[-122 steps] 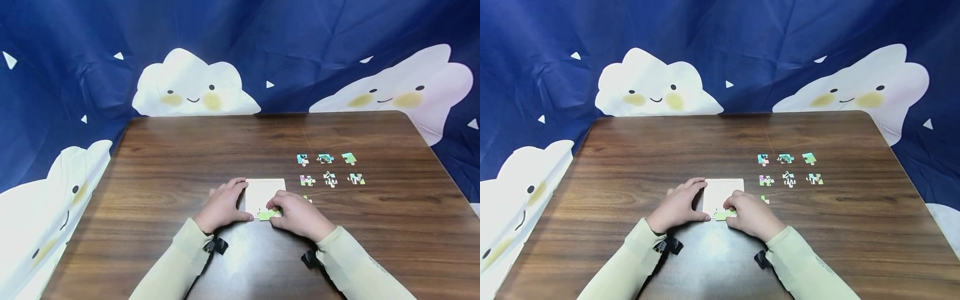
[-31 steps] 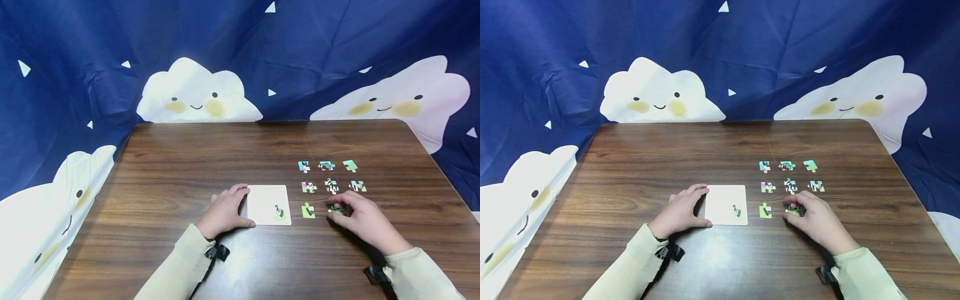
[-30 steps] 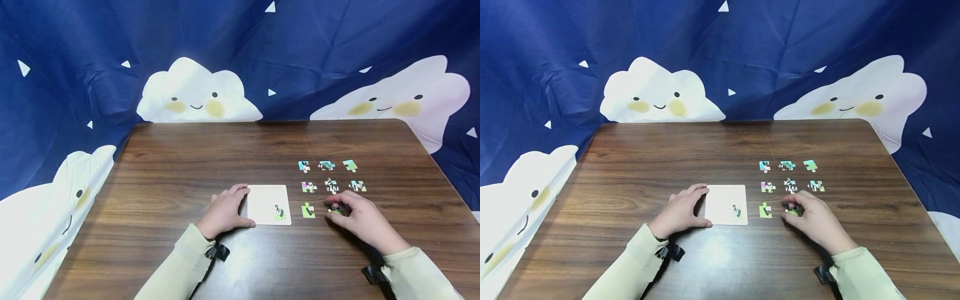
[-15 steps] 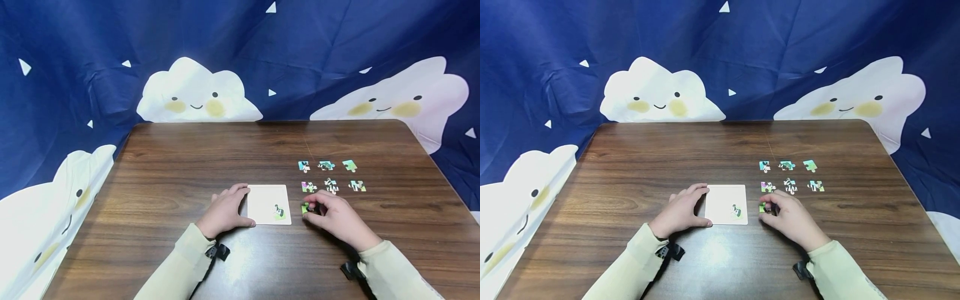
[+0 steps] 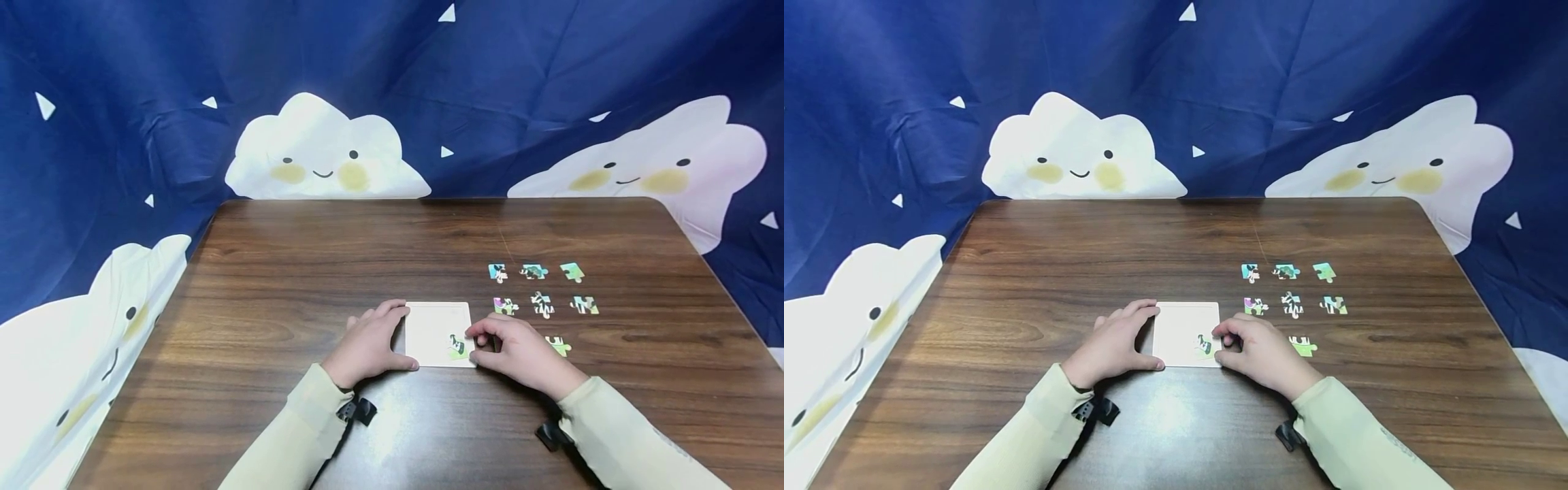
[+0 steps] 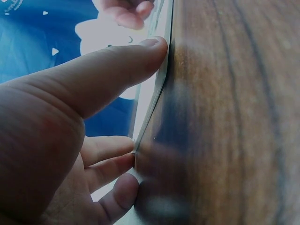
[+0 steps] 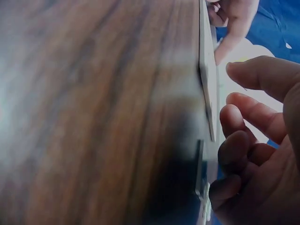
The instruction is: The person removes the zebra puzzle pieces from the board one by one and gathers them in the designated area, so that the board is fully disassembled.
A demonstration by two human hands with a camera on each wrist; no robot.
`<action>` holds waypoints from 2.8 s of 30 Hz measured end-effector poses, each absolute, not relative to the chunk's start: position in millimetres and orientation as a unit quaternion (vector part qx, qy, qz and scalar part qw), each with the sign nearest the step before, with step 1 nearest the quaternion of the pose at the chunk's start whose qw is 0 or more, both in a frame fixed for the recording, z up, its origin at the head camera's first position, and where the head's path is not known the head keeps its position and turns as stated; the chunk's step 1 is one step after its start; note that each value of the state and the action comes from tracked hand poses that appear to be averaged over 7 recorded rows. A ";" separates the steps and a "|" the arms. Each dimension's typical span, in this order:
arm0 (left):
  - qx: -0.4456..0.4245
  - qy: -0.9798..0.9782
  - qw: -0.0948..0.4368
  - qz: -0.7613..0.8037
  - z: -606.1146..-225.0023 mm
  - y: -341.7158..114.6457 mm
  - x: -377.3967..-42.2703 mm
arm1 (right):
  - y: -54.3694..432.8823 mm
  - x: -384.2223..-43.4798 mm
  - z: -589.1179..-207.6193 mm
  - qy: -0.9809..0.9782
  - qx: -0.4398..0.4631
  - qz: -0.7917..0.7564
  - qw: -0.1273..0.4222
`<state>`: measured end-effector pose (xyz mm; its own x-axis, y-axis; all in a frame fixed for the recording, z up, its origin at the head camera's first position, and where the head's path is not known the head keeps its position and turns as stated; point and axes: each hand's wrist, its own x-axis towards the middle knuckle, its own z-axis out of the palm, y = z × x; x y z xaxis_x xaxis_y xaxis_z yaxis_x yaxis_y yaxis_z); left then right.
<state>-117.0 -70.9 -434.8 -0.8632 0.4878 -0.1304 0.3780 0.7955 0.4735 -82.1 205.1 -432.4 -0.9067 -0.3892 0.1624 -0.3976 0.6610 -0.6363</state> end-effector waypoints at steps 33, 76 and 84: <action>0.230 0.940 0.119 0.221 -433.4 -71.0 -117.2 | 192.0 -88.3 -426.3 -0.924 0.194 0.327 -0.048; 0.229 0.938 0.122 0.231 -434.4 -71.9 -116.4 | 275.1 -56.4 -423.9 -0.898 0.038 0.438 0.019; 0.231 0.938 0.121 0.230 -434.8 -71.7 -116.7 | 298.9 -54.3 -425.5 -0.913 0.012 0.406 0.031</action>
